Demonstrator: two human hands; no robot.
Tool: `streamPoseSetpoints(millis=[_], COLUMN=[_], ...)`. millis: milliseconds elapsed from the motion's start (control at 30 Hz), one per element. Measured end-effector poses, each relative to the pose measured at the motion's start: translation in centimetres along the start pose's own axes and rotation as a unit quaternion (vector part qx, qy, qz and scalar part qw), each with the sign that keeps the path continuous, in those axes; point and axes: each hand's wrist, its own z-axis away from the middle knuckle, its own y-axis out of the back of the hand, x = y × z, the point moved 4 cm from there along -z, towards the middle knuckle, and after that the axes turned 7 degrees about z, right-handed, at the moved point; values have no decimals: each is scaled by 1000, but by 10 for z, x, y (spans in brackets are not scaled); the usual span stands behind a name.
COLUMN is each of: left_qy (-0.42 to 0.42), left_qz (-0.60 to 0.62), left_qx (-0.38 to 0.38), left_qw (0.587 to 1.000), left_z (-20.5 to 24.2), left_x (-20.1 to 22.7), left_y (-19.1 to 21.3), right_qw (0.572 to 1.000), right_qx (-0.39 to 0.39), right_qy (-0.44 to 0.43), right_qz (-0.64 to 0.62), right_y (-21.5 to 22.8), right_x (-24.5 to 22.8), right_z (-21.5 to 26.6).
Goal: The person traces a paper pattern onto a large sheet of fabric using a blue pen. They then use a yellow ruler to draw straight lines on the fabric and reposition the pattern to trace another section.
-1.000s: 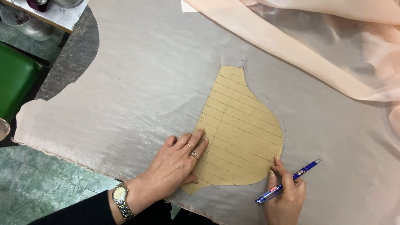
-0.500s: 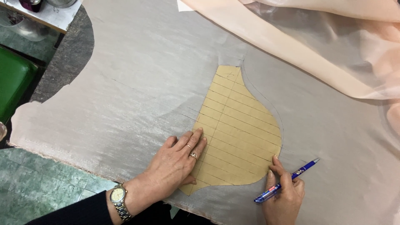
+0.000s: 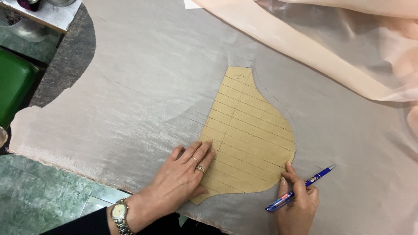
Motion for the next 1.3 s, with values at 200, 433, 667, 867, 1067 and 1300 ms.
streamPoseSetpoints(millis=[200, 433, 667, 867, 1067, 1300], left_qy=[26, -37, -9, 12, 42, 24], left_qz=[190, 247, 170, 99, 71, 50], left_qx=[96, 157, 138, 159, 86, 126], left_qw=[977, 956, 976, 982, 993, 990], left_z=[22, 58, 22, 6, 0, -1], left_x=[-27, -22, -26, -22, -30, -28], left_y=[19, 32, 13, 18, -1, 8], right_qw=[999, 997, 998, 999, 999, 999], right_qx=[17, 12, 21, 19, 32, -17], right_qy=[45, 64, 56, 13, -3, -34], right_qz=[-11, -28, -5, -22, -21, 16], right_y=[6, 12, 5, 11, 10, 10], right_x=[-4, -10, -6, -19, -19, -20], right_z=[0, 3, 0, -3, -2, -5])
